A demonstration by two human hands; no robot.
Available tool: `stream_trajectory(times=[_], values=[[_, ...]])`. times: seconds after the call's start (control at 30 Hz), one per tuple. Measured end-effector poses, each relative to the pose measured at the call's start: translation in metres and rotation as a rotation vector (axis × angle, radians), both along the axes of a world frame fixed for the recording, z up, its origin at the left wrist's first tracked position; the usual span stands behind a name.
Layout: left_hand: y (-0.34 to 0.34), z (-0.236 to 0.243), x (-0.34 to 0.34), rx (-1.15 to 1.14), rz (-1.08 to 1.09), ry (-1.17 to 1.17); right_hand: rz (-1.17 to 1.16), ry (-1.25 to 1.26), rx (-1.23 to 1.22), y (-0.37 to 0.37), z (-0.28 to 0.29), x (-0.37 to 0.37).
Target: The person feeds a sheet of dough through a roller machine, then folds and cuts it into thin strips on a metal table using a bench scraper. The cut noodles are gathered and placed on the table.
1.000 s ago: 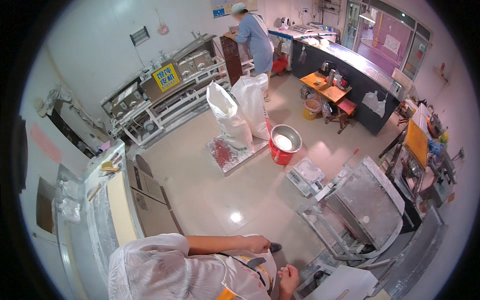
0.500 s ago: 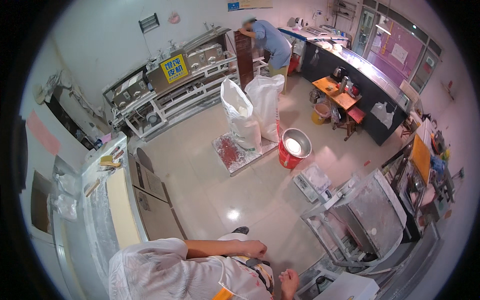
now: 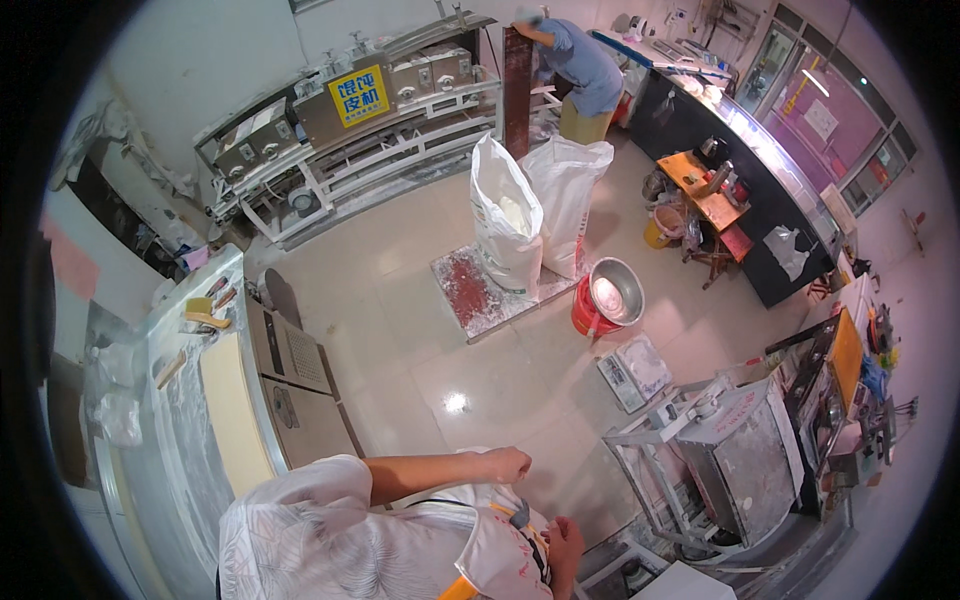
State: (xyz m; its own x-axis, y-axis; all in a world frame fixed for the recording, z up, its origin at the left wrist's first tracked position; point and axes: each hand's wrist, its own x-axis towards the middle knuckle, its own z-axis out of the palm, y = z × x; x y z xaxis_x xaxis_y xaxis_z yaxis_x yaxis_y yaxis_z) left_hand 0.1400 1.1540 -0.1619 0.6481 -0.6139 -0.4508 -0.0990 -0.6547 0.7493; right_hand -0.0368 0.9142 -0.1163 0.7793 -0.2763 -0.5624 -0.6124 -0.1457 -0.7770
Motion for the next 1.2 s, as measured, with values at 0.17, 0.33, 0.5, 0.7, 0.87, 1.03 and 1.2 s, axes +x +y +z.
stream_trajectory(times=[0.17, 0.33, 0.5, 0.7, 0.87, 1.03, 1.2], values=[[0.0, -0.001, 0.02, -0.026, -0.047, 0.002, -0.06, 0.027, -0.005, -0.003, -0.021, -0.004], [-0.002, 0.001, 0.018, -0.011, -0.088, 0.003, -0.09, 0.009, 0.004, 0.001, -0.034, -0.005], [-0.001, 0.007, 0.014, 0.02, -0.092, 0.044, -0.036, -0.063, 0.016, -0.004, -0.036, -0.008], [-0.012, 0.003, 0.011, 0.028, -0.136, -0.01, -0.088, -0.108, 0.037, -0.014, -0.036, -0.021], [-0.031, 0.014, 0.003, 0.014, -0.144, -0.01, -0.08, -0.106, 0.019, -0.027, -0.043, -0.034], [-0.038, 0.016, -0.011, 0.0, -0.171, -0.011, -0.093, -0.086, 0.044, -0.028, -0.037, -0.04], [-0.043, 0.011, -0.024, 0.056, -0.198, 0.037, -0.092, -0.1, 0.027, -0.033, -0.038, -0.051]])
